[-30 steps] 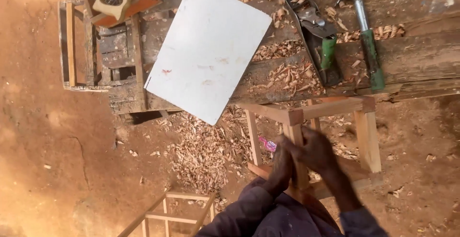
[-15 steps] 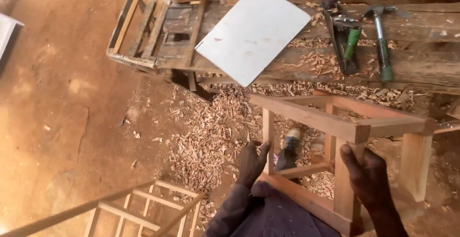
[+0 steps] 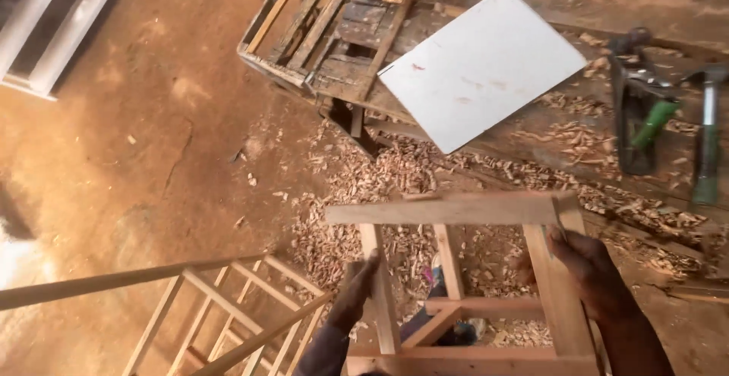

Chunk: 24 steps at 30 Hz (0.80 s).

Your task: Using a hand plane to smooth and level the surfaces of a small wooden frame.

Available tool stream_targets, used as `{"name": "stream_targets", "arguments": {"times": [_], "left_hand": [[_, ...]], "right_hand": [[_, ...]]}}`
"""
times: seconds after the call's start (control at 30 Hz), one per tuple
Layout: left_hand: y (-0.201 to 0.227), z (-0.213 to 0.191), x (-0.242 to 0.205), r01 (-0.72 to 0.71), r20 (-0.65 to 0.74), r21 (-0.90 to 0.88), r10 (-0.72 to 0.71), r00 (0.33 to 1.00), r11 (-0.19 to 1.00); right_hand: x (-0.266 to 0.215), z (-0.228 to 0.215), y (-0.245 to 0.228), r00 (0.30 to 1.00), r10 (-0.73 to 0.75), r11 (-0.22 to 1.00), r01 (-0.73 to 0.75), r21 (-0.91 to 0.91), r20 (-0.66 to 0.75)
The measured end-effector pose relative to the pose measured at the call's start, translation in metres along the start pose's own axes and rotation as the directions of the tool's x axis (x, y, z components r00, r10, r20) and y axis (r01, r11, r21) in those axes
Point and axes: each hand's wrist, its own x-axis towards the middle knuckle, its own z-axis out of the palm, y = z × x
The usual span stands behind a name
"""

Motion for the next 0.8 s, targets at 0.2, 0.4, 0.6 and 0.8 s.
{"name": "stream_targets", "arguments": {"times": [0.2,0.4,0.6,0.8], "left_hand": [[0.051,-0.056,-0.019,-0.055,-0.395,0.158,0.114,0.912,0.986],[0.165,-0.096,-0.089,0.009,-0.397,0.280,0.107,0.912,0.960],[0.271,-0.067,-0.103,-0.246,-0.223,0.511,0.403,0.888,0.824],[0.380,0.045,-0.085,-0.401,-0.045,0.581,0.521,0.853,0.708]], "right_hand": [[0.104,0.050,0.025,0.973,0.007,0.989,-0.040,0.139,0.232],[0.125,0.133,-0.008,0.960,0.003,1.000,-0.011,0.027,0.279],[0.208,0.141,-0.045,0.842,-0.435,0.831,0.512,-0.218,0.320],[0.257,0.113,-0.136,0.818,-0.542,0.795,0.573,-0.200,0.191]]}}
